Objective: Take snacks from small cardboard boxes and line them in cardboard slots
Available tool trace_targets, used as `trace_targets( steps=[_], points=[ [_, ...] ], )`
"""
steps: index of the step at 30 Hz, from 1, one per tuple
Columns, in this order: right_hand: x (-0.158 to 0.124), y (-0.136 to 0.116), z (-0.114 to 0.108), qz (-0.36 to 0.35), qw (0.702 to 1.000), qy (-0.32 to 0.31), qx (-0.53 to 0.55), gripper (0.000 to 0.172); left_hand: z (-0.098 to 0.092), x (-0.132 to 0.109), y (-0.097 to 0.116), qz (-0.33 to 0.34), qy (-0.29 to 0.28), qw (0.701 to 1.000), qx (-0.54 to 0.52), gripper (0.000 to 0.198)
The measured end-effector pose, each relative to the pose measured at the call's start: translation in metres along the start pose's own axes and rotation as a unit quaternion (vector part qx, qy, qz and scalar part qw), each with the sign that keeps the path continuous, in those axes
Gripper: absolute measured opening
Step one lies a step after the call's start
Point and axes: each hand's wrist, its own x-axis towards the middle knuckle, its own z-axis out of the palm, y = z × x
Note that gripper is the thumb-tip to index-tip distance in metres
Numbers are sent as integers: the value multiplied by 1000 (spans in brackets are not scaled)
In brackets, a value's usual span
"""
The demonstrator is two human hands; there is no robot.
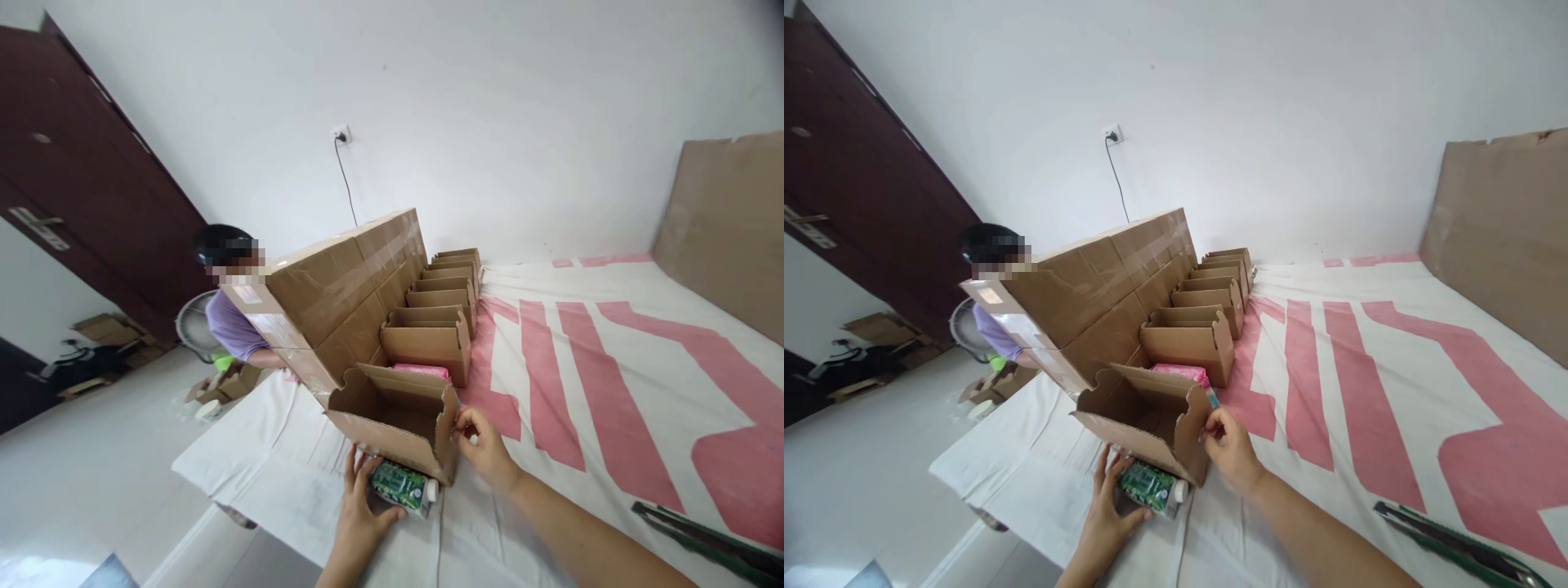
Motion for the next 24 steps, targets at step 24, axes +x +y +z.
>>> trace_targets(
  steps=[24],
  points=[
    [-5, 6, -1, 32, 999, 8, 30, 19, -2, -1, 5, 7, -2, 1000, 5, 66]
  ],
)
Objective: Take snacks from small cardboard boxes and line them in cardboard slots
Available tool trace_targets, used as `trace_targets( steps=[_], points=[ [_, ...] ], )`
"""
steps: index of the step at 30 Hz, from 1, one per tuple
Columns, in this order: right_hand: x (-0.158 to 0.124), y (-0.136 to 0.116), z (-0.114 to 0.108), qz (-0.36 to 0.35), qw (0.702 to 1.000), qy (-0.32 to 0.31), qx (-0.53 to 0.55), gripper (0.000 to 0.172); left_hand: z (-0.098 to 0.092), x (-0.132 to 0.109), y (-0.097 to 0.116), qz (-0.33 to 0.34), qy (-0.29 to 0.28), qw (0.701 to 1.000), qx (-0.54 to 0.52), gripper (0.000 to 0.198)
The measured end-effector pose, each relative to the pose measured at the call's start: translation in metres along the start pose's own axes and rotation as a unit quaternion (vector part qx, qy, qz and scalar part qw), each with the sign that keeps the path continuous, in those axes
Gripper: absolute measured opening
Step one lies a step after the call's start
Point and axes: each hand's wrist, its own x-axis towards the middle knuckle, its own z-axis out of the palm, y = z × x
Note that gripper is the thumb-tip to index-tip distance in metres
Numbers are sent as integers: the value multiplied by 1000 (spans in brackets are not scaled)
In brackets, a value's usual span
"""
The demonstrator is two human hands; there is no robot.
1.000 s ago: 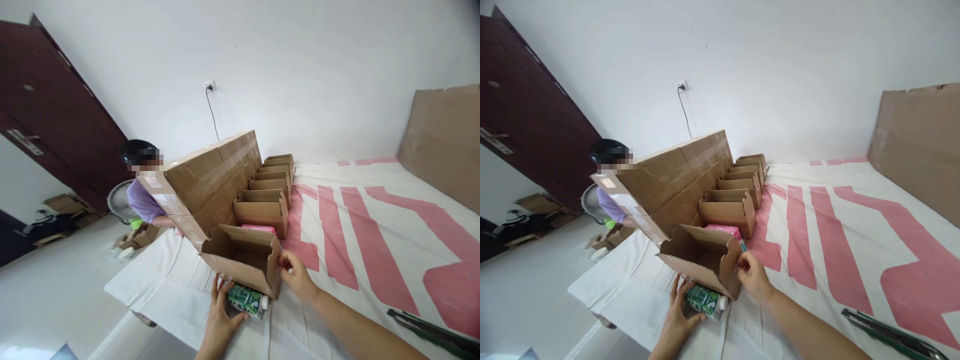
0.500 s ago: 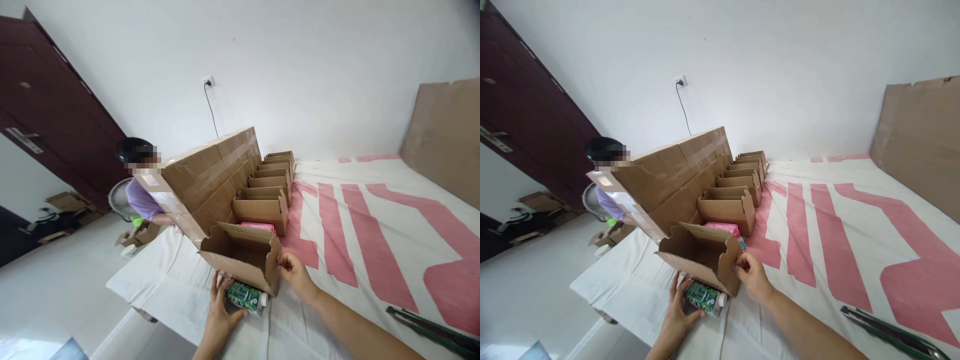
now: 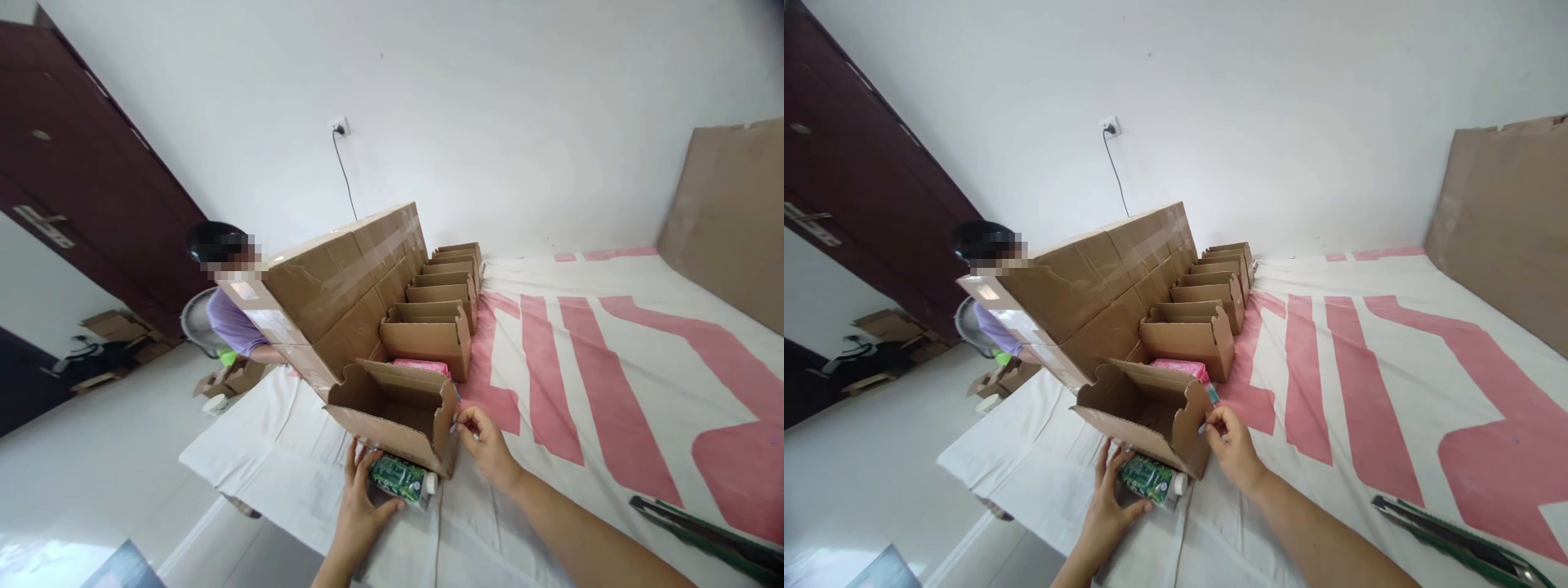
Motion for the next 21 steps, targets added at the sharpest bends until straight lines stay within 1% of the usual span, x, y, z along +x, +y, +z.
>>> trace_targets(
  steps=[3, 6, 10, 13, 17, 21],
  points=[
    [0, 1, -1, -2, 1000, 0, 5, 17, 1, 0, -2, 6, 5, 1000, 2, 66],
    [-1, -2, -3, 13, 1000, -5, 24, 16, 1, 0, -3, 11, 3, 1000, 7, 66],
    [-1, -12, -8, 39, 994, -38, 93, 18, 1, 0, -2, 15, 2, 1000, 2, 66],
    [-1, -17, -11, 53, 990, -53, 119, 18, 1, 0, -2, 10, 0, 1000, 3, 68],
    [0, -9, -7, 69, 989, -56, 118, 24, 0, 0, -3, 9, -6, 1000, 1, 67],
    [2, 5, 0, 73, 993, -45, 82, 32, 1, -1, -2, 9, 0, 1000, 0, 66]
  ],
)
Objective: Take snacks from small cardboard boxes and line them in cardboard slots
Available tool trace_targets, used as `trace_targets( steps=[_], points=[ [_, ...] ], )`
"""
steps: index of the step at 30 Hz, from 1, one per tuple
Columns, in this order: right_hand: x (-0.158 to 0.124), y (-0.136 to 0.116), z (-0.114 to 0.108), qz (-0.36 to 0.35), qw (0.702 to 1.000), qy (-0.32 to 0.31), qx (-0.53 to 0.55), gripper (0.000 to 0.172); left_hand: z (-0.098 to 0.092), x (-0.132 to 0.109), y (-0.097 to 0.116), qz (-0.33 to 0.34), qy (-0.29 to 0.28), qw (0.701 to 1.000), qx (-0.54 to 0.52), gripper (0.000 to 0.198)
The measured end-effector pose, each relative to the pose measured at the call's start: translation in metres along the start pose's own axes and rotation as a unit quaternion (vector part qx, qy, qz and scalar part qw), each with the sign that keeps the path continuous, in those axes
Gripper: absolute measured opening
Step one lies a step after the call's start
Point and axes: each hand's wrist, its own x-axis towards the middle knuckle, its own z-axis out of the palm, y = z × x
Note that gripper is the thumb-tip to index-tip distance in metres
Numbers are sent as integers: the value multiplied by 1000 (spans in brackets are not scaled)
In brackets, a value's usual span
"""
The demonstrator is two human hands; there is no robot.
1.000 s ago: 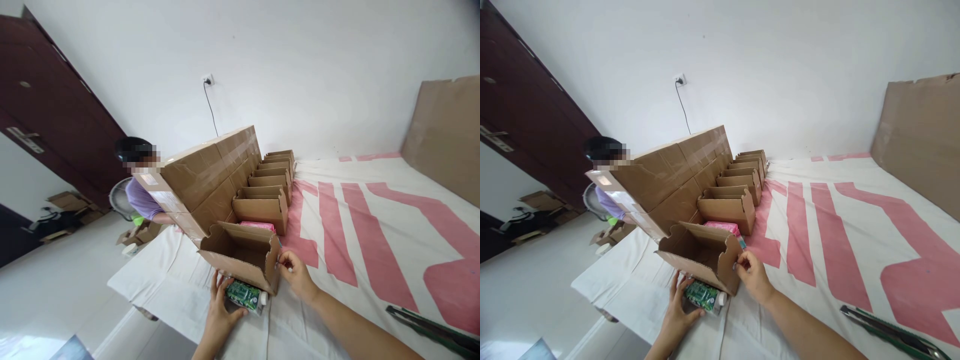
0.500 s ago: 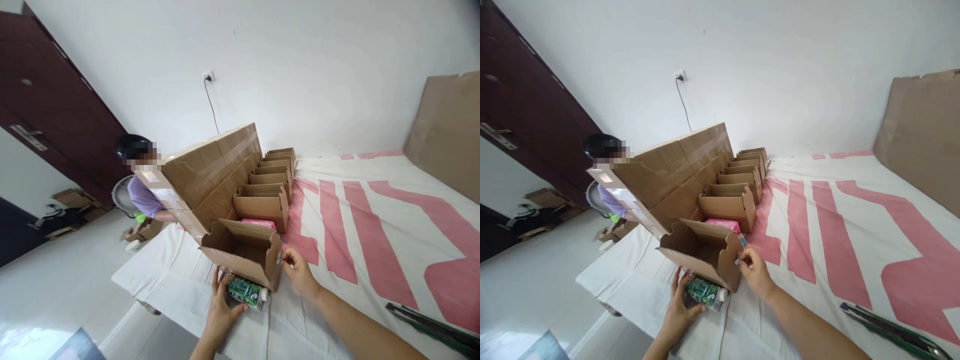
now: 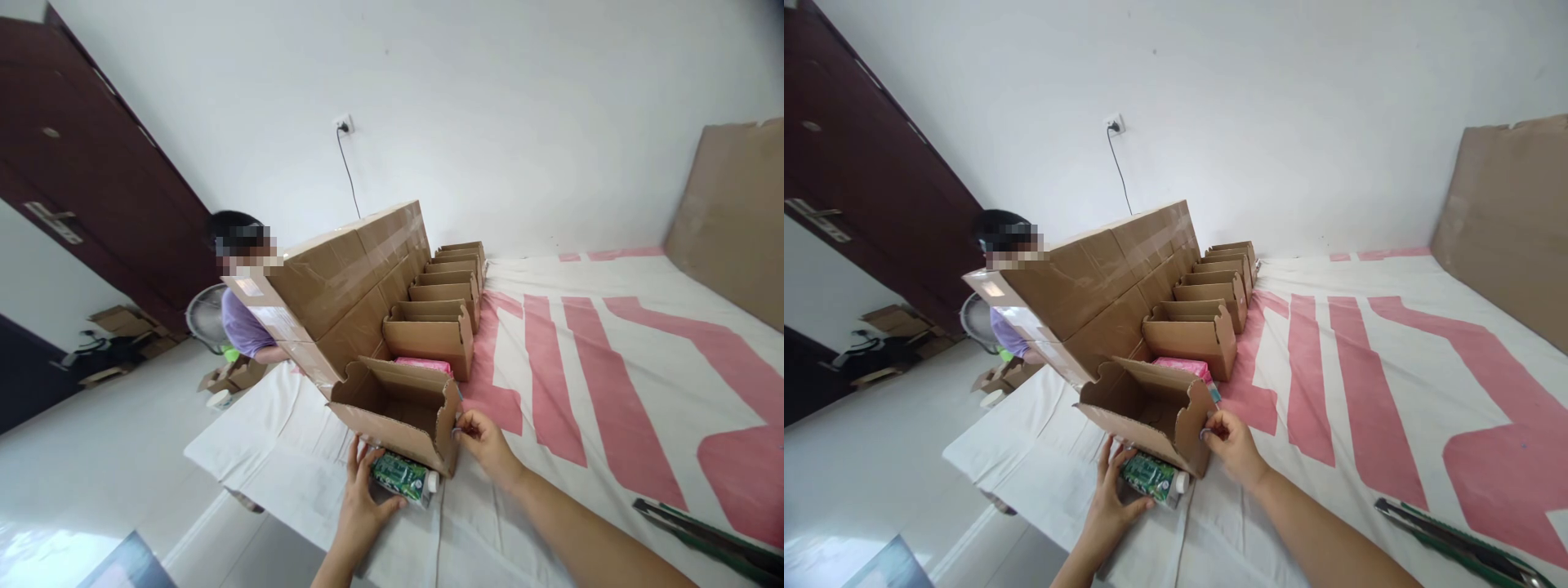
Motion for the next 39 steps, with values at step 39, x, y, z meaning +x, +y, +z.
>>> trace_targets(
  steps=[39],
  points=[
    [104, 31, -17, -6, 987, 9, -159, 37, 15, 0, -21, 49, 70, 996, 2, 71]
  ],
)
